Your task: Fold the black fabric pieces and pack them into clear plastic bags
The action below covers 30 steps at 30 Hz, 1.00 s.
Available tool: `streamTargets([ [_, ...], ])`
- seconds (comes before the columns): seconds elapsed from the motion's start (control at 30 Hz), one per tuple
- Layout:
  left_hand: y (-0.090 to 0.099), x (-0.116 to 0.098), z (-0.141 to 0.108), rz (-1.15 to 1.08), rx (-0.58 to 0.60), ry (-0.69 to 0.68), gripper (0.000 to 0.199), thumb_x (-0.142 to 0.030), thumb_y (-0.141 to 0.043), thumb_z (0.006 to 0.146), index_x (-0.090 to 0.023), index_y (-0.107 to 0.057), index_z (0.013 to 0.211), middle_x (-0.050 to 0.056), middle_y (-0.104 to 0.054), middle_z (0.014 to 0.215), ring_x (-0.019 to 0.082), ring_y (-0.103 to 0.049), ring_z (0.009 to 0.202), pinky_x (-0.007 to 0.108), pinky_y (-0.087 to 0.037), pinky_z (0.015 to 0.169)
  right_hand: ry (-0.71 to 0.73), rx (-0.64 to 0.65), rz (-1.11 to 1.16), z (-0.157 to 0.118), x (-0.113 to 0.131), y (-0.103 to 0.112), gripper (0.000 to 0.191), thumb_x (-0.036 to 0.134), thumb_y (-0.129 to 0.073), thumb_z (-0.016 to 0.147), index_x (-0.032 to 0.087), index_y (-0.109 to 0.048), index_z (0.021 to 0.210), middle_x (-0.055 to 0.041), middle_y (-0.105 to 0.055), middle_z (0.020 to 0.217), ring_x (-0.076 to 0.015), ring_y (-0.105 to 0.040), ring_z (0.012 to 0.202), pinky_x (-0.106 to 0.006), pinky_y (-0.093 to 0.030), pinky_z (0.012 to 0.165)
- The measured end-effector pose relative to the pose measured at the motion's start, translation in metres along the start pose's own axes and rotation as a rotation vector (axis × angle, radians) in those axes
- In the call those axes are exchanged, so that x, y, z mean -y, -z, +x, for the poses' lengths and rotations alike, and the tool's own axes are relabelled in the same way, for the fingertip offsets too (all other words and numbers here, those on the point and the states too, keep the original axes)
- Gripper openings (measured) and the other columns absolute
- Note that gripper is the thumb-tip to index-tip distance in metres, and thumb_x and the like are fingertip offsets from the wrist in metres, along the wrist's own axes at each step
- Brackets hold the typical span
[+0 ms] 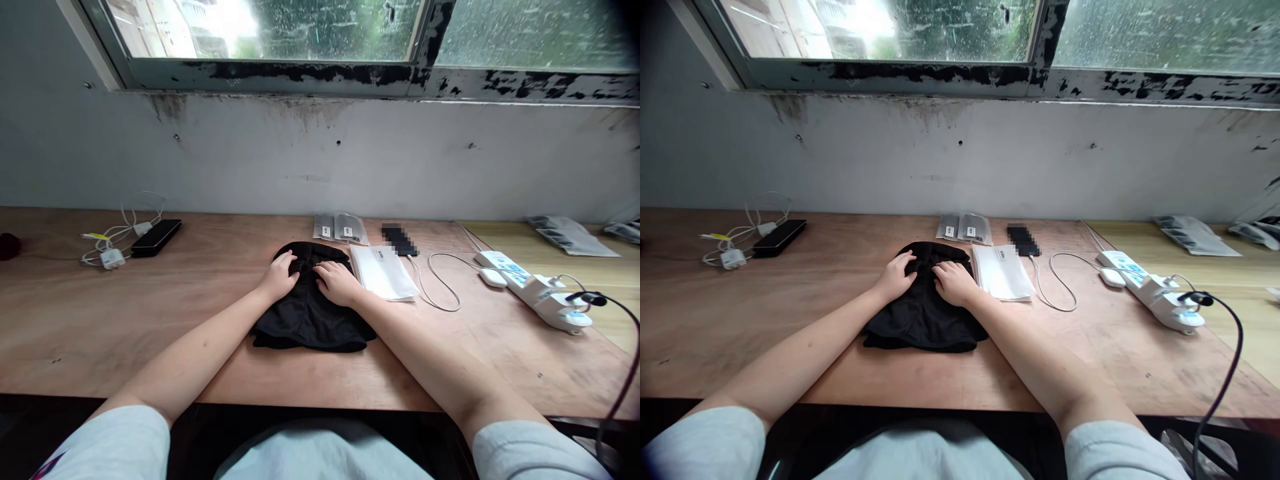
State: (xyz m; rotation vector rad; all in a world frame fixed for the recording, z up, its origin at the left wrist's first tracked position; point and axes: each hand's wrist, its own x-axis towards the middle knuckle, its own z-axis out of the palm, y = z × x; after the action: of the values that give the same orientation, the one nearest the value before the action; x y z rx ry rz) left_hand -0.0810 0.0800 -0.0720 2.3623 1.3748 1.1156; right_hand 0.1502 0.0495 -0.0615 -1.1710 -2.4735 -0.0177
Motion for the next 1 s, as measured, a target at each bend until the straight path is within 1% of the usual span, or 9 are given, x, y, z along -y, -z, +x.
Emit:
streamTargets([
  [0.13,0.005,-0.001,0.009,-0.255,-0.203,0.151,0.020,-0.026,-0.061,0.089,-0.018,-0.068,0.106,0.013,-0.073,0.110,0.030,-0.067,0.114,0.045,-0.049,0.106,-0.040,-0.047,0.044,0.001,-0.001,-0.001,0.057,0.026,-0.053,0.095,0.012,-0.042,0.150,-0.0185,-0.054,0.143,-0.0300,-0.051,0.131,-0.045,-0.043,0.107],
  [0.27,0.009,-0.019,0.014,-0.807,-0.338,0.368,0.025,-0.035,-0.063,0.091,-0.020,-0.068,0.110,0.009,-0.074,0.109,0.027,-0.068,0.111,0.041,-0.052,0.102,-0.073,-0.222,0.097,-0.001,0.003,0.003,0.056,0.040,-0.050,0.099,0.016,-0.042,0.149,-0.0177,-0.045,0.152,-0.0322,-0.044,0.138,-0.050,-0.040,0.112],
  [0.37,0.011,-0.034,0.013,-1.254,-0.131,0.610,0.031,-0.036,-0.063,0.091,-0.017,-0.068,0.114,0.011,-0.076,0.106,0.029,-0.072,0.104,0.043,-0.058,0.093,-0.061,-0.364,0.198,-0.004,0.003,0.011,0.051,0.047,-0.043,0.102,0.019,-0.047,0.144,-0.0165,-0.047,0.148,-0.0313,-0.043,0.139,-0.051,-0.038,0.114],
  [0.47,0.012,-0.038,0.012,-1.417,0.088,0.803,0.031,-0.031,-0.064,0.089,-0.012,-0.069,0.113,0.015,-0.077,0.100,0.031,-0.075,0.093,0.045,-0.061,0.085,0.072,-0.383,0.332,-0.007,-0.002,0.017,0.058,0.058,-0.041,0.100,0.021,-0.047,0.144,-0.0167,-0.043,0.149,-0.0315,-0.041,0.141,-0.051,-0.038,0.115],
  [0.57,0.012,-0.031,0.014,-1.357,0.011,0.869,0.028,-0.019,-0.064,0.086,-0.011,-0.068,0.113,0.013,-0.078,0.095,0.026,-0.076,0.083,0.040,-0.062,0.080,0.209,-0.272,0.367,-0.007,-0.006,0.016,0.075,0.067,-0.061,0.087,0.021,-0.048,0.145,-0.0178,-0.037,0.155,-0.0346,-0.037,0.145,-0.052,-0.040,0.115],
  [0.63,0.013,-0.025,0.017,-1.339,-0.027,0.895,0.030,-0.013,-0.064,0.085,-0.013,-0.067,0.115,0.010,-0.078,0.093,0.023,-0.076,0.080,0.036,-0.062,0.079,0.210,-0.205,0.330,-0.006,-0.004,0.013,0.069,0.058,-0.071,0.084,0.022,-0.054,0.140,-0.0175,-0.040,0.154,-0.0343,-0.039,0.143,-0.052,-0.041,0.114],
  [0.77,0.021,-0.020,0.019,-1.483,0.114,0.919,0.031,-0.024,-0.063,0.089,-0.019,-0.067,0.119,0.007,-0.078,0.096,0.024,-0.076,0.084,0.038,-0.061,0.081,0.064,-0.223,0.353,0.002,0.003,0.015,0.023,0.033,-0.057,0.097,0.023,-0.070,0.114,-0.0123,-0.062,0.135,-0.0271,-0.061,0.122,-0.045,-0.049,0.105],
  [0.9,0.031,-0.023,0.017,-1.541,0.366,0.937,0.035,-0.041,-0.059,0.093,-0.013,-0.073,0.109,0.011,-0.078,0.098,0.029,-0.075,0.094,0.039,-0.060,0.088,-0.221,-0.362,0.554,0.014,0.002,0.034,0.020,0.038,-0.058,0.095,0.021,-0.070,0.094,-0.0057,-0.073,0.095,-0.0228,-0.068,0.090,-0.038,-0.055,0.085],
  [1.0,0.034,-0.022,0.018,-1.495,0.315,0.809,0.029,-0.041,-0.062,0.092,-0.015,-0.074,0.099,0.008,-0.078,0.092,0.027,-0.075,0.092,0.036,-0.059,0.087,-0.436,-0.480,0.806,0.022,-0.004,0.050,0.031,0.051,-0.063,0.089,0.021,-0.064,0.083,-0.0023,-0.067,0.080,-0.0205,-0.065,0.078,-0.034,-0.055,0.073],
])
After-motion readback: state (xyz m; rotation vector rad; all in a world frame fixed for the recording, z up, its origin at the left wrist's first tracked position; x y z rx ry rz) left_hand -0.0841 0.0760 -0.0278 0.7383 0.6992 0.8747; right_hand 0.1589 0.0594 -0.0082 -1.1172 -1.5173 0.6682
